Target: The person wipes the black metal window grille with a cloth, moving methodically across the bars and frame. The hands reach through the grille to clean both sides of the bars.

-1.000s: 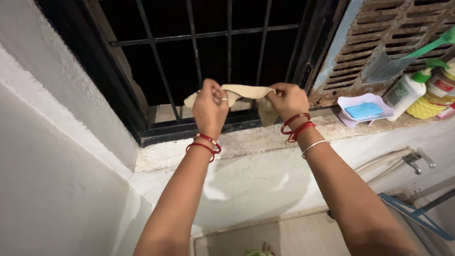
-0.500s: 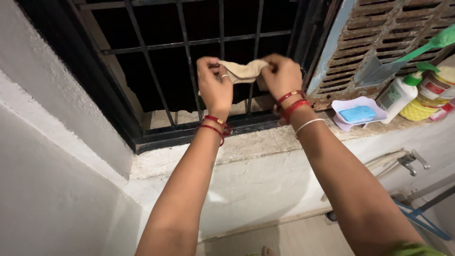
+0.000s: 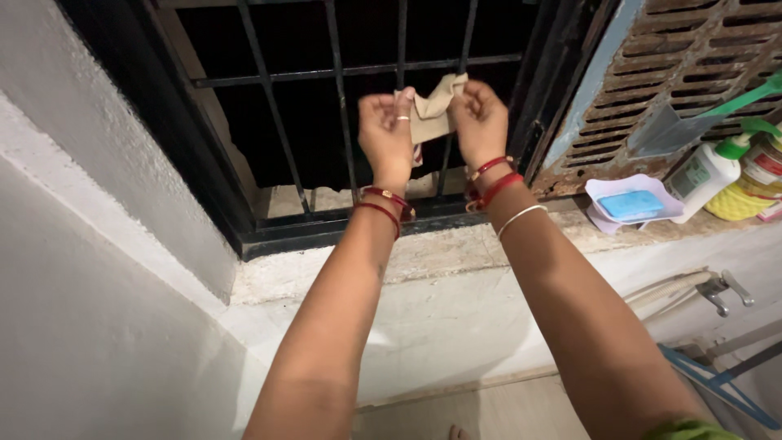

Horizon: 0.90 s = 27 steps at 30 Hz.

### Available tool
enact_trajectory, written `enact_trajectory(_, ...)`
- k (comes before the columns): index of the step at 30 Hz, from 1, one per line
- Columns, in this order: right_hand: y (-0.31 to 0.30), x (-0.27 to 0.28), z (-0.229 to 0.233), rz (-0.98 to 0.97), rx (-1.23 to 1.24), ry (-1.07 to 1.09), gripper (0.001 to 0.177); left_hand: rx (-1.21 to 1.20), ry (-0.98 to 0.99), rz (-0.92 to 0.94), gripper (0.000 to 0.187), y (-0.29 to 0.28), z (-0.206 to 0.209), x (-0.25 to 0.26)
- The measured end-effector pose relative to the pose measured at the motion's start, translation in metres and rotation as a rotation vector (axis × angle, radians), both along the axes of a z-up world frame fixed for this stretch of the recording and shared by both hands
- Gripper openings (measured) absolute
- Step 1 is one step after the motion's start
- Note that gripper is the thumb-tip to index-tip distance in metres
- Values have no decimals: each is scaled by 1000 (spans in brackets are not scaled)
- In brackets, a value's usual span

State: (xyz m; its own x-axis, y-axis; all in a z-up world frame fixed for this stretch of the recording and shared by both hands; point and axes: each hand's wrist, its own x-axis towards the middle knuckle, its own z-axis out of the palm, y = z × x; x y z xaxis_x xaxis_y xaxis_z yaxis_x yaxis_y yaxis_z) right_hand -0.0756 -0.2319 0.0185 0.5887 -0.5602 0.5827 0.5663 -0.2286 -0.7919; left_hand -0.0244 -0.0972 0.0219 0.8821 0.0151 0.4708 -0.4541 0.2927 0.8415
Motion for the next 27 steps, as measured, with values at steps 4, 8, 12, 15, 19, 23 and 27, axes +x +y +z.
enact_trajectory(4,6,-7,-17,-31,-84,156,16,289,45,88,48,-5,-17,-4)
enact_trajectory(8,6,-13,-16,-172,-325,266,25,305,-83,92,56,-6,-17,-6)
enact_trajectory(12,-7,4,17,-219,-357,128,27,375,-132,104,53,-4,8,1)
enact_trajectory(15,-8,8,19,-293,-425,79,26,319,-161,61,49,-3,27,6)
enact_trajectory(19,-1,6,9,-364,-559,43,27,366,-311,6,37,13,29,-3)
enact_trajectory(23,-5,7,17,-306,-457,197,27,409,-78,-155,37,13,40,-6)
enact_trajectory(27,3,7,26,-318,-409,171,26,452,-226,-7,24,10,46,-6)
